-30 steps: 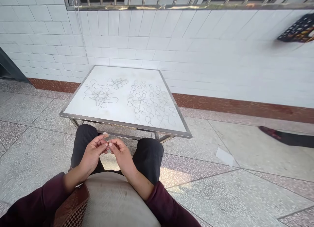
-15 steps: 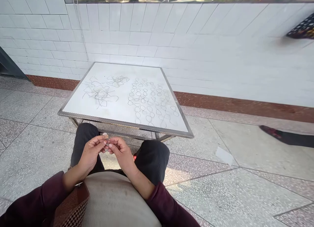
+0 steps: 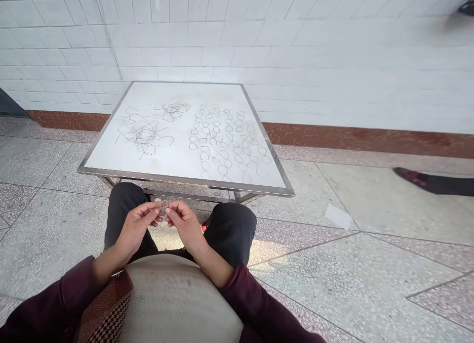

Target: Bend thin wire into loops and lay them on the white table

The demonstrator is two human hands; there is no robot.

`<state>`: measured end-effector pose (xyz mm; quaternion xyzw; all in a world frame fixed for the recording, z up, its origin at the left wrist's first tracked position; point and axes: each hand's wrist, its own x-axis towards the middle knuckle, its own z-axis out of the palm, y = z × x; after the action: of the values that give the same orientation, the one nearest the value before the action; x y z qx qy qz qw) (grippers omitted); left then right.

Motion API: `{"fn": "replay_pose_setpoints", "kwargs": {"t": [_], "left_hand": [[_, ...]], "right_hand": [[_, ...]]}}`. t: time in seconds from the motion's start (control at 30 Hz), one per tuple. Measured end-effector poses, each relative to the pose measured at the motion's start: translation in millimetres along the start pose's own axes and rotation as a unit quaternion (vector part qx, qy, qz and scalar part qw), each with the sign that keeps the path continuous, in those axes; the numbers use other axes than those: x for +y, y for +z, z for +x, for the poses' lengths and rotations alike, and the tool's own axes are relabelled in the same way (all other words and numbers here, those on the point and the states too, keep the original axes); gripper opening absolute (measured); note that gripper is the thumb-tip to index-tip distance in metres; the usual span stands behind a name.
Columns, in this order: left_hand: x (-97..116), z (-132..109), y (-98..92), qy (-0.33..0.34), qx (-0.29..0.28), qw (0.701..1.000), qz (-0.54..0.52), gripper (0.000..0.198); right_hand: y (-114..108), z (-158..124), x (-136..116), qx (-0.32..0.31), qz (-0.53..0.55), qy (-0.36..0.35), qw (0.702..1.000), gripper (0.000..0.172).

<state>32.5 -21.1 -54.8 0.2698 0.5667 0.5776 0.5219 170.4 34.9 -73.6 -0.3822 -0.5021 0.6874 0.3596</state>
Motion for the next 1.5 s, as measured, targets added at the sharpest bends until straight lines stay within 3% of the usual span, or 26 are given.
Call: {"fn": "replay_pose_setpoints", "kwargs": {"t": [0.4,0.77,1.0,1.17,1.27,1.37,1.5], "left_hand": [[2,5,3.1,-0.015,-0.014,1.0,0.017,0.029],[6,3,1.1,-0.038,-0.034,0.998,0.03,0.035],[-2,2,-1.0,-0.027,-0.058,0.998,0.021,0.046],[-8,3,-5.2,-0.014,-0.053,0.998,0.041,0.047],[-9,2,-8.2,0.003,-0.064,0.995,0.072,0.05],[-9,1,-9.4,0.038,-0.07,0.991,0.108,0.06],[-11,0,-10.4,0.052,-0.075,0.99,0.11,0.068]], "right_hand": [[0,7,4,0.01,0.058,0.022,0.998,0.028],[-5,9,12,-0.005,-0.01,-0.023,1.0,0.022],[-2,9,19,-0.019,-0.01,-0.031,0.999,0.024],[-6,8,17,-0.033,-0.07,-0.055,0.995,0.019],[-12,10,4,-0.032,-0.171,-0.144,0.974,0.016],[-14,17,-13,-0.096,-0.267,-0.225,0.932,0.022],[-12,28,-26,-0.154,-0.336,-0.282,0.885,0.021]]}}
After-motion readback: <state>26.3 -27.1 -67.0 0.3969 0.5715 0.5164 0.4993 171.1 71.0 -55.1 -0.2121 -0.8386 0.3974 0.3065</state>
